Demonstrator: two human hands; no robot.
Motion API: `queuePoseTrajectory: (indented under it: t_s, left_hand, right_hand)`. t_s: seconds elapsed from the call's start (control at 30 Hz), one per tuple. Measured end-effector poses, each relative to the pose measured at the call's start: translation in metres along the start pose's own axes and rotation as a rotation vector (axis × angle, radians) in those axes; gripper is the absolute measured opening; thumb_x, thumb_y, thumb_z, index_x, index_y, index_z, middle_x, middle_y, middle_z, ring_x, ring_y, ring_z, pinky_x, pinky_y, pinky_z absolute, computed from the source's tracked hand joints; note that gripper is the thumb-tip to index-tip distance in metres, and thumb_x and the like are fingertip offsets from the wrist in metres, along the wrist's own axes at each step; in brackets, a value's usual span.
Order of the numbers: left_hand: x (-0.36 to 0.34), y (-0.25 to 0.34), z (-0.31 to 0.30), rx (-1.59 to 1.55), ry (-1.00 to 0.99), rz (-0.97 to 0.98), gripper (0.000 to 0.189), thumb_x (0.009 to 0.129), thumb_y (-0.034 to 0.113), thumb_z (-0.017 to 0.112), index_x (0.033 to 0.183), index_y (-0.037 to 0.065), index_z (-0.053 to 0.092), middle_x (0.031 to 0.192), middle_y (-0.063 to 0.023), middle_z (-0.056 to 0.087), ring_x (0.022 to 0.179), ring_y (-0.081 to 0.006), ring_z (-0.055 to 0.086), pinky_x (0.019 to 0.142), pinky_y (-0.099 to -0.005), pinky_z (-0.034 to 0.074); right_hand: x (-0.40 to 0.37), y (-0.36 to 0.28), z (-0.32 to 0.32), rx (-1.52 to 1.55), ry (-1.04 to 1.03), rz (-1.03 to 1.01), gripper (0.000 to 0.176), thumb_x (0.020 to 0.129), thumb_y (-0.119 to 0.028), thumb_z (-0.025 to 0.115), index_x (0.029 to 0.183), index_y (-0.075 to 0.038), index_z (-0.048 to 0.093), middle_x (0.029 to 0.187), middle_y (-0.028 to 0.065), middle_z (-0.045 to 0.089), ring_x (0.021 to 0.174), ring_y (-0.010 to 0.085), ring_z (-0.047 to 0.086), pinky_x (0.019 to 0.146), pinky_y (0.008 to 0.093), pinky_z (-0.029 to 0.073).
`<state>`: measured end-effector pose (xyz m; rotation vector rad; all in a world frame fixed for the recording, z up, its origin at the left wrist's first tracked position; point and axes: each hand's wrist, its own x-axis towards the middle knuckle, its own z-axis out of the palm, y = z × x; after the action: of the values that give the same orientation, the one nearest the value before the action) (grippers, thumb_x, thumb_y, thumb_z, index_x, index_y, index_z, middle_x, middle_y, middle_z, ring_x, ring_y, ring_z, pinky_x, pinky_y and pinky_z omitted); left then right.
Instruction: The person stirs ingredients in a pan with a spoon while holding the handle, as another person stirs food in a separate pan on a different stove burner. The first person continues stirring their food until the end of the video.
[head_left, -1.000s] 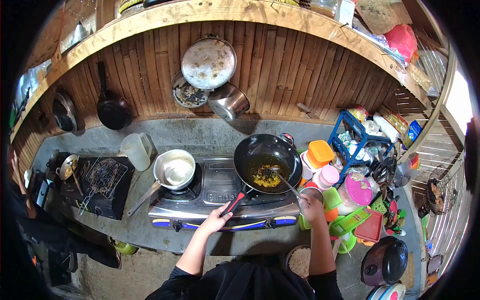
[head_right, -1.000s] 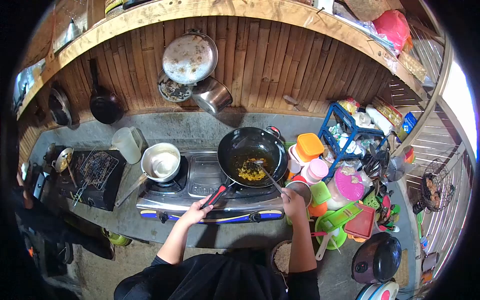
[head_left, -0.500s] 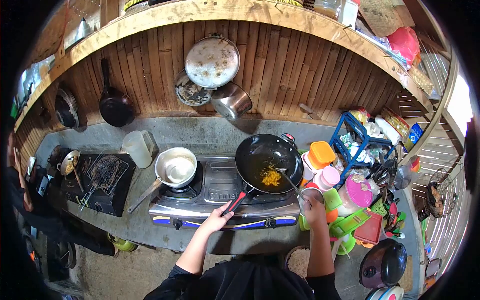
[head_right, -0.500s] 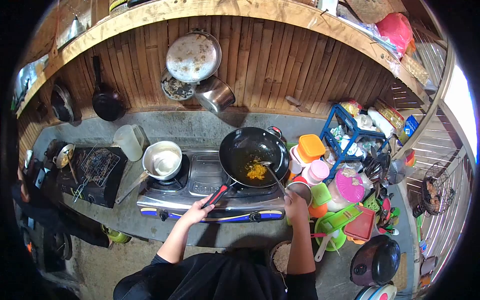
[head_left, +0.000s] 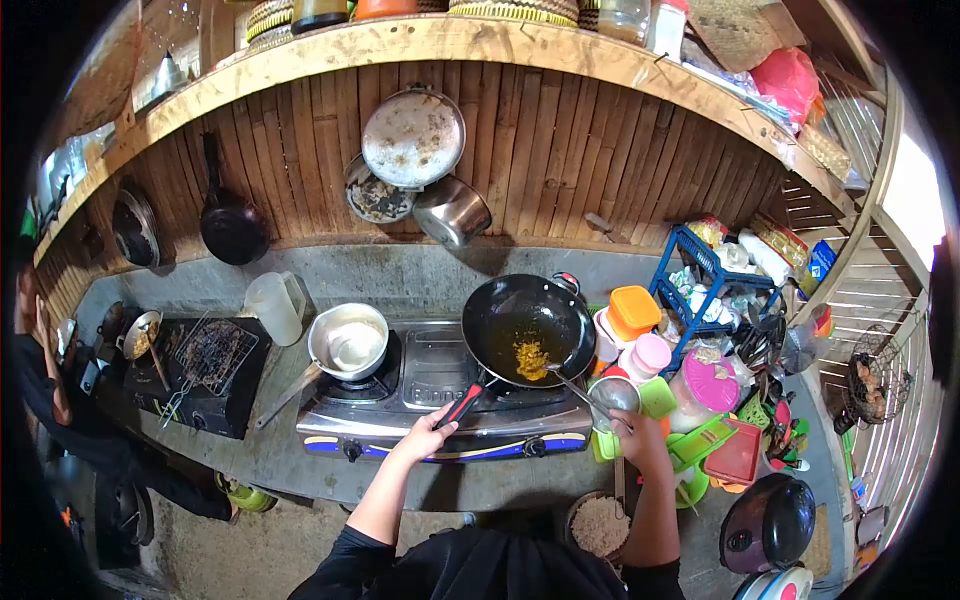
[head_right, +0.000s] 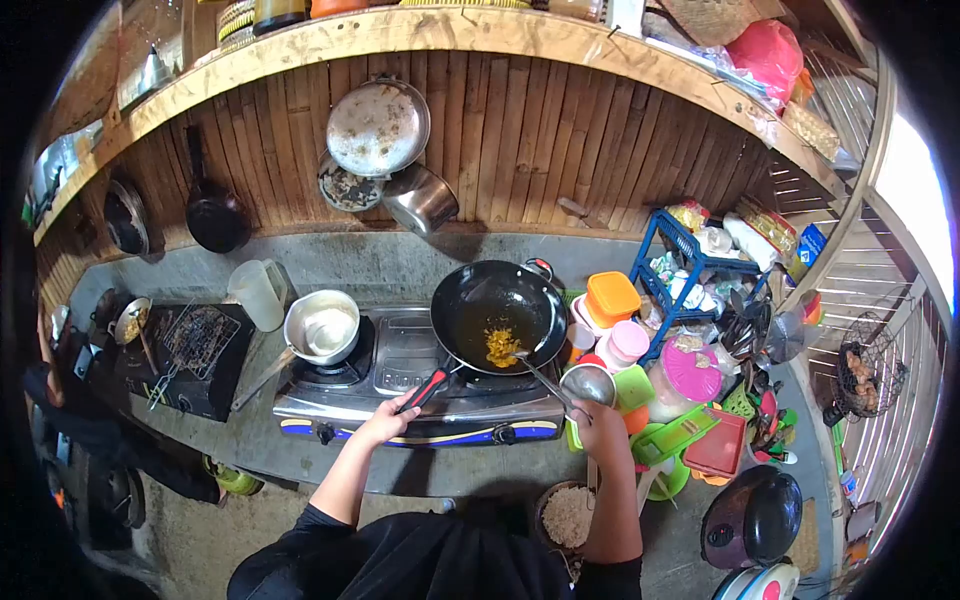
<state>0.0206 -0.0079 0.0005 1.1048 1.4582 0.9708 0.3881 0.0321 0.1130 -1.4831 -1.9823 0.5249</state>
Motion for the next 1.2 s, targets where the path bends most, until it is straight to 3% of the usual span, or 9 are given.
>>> queuePoseTrajectory:
  t_s: [0.23, 0.37, 0.43, 0.63, 0.77, 1.0, 1.2]
  left_hand:
    - [0.005, -0.007, 0.000, 0.041, 0.021, -0.024, 0.052, 0.086, 0.021, 0.061, 0.135, 0.023, 0.044, 0.071, 0.0064, 0.051, 0.053, -0.0056, 0.038, 0.050, -0.0218, 0.036]
    - [-0.002, 0.000, 0.001, -0.068, -0.013, -0.063, 0.050, 0.087, 0.018, 0.060, 0.134, 0.026, 0.044, 0.067, 0.0081, 0.047, 0.050, -0.0046, 0.035, 0.045, -0.0210, 0.032]
    - [-0.002, 0.000, 0.001, -0.108, -0.021, -0.051, 0.050, 0.088, 0.017, 0.059, 0.134, 0.027, 0.044, 0.065, 0.0086, 0.045, 0.049, -0.0043, 0.034, 0.044, -0.0205, 0.029]
    - [-0.009, 0.002, 0.007, -0.241, 0.032, -0.043, 0.048, 0.085, 0.015, 0.062, 0.130, 0.026, 0.049, 0.062, 0.0077, 0.044, 0.046, -0.0036, 0.033, 0.041, -0.0202, 0.026]
    - [-0.009, 0.001, 0.013, -0.245, 0.069, -0.019, 0.050, 0.084, 0.013, 0.063, 0.131, 0.025, 0.049, 0.062, 0.0076, 0.043, 0.046, -0.0039, 0.034, 0.041, -0.0205, 0.026]
    - [-0.008, -0.002, 0.010, -0.212, 0.044, -0.004, 0.050, 0.085, 0.013, 0.062, 0.132, 0.021, 0.047, 0.065, 0.0074, 0.046, 0.048, -0.0032, 0.035, 0.042, -0.0202, 0.028]
    - [0.001, -0.010, 0.010, -0.156, 0.056, 0.011, 0.050, 0.086, 0.013, 0.061, 0.133, 0.019, 0.046, 0.064, 0.0092, 0.046, 0.048, -0.0023, 0.036, 0.044, -0.0192, 0.029]
  right_hand:
    - [-0.003, 0.014, -0.022, -0.023, -0.005, -0.030, 0.023, 0.082, -0.015, 0.057, 0.100, -0.004, 0.065, 0.092, 0.0198, 0.064, 0.087, 0.0336, 0.063, 0.078, 0.0379, 0.048]
    - [0.008, 0.018, -0.024, 0.027, -0.121, -0.016, 0.024, 0.082, -0.016, 0.057, 0.102, -0.006, 0.065, 0.092, 0.0193, 0.064, 0.088, 0.0327, 0.062, 0.078, 0.0378, 0.048]
    - [0.019, 0.023, -0.020, -0.086, -0.161, -0.060, 0.025, 0.082, -0.014, 0.058, 0.104, -0.005, 0.065, 0.094, 0.0196, 0.065, 0.083, 0.0302, 0.064, 0.076, 0.0345, 0.048]
    - [0.036, 0.041, 0.015, -0.024, -0.227, -0.065, 0.025, 0.082, -0.017, 0.057, 0.106, -0.011, 0.060, 0.087, 0.0225, 0.063, 0.084, 0.0394, 0.060, 0.076, 0.0448, 0.048]
    - [0.038, 0.032, 0.036, -0.033, -0.222, -0.062, 0.029, 0.082, -0.015, 0.057, 0.110, -0.011, 0.056, 0.090, 0.0219, 0.063, 0.087, 0.0395, 0.060, 0.077, 0.0454, 0.047]
    - [0.046, 0.013, 0.065, 0.053, -0.025, -0.001, 0.028, 0.082, -0.014, 0.055, 0.110, -0.008, 0.059, 0.092, 0.0214, 0.063, 0.089, 0.0373, 0.060, 0.079, 0.0441, 0.048]
    - [0.054, -0.002, 0.068, -0.008, -0.011, 0.022, 0.027, 0.082, -0.016, 0.056, 0.108, -0.010, 0.061, 0.093, 0.0193, 0.063, 0.089, 0.0359, 0.061, 0.080, 0.0425, 0.048]
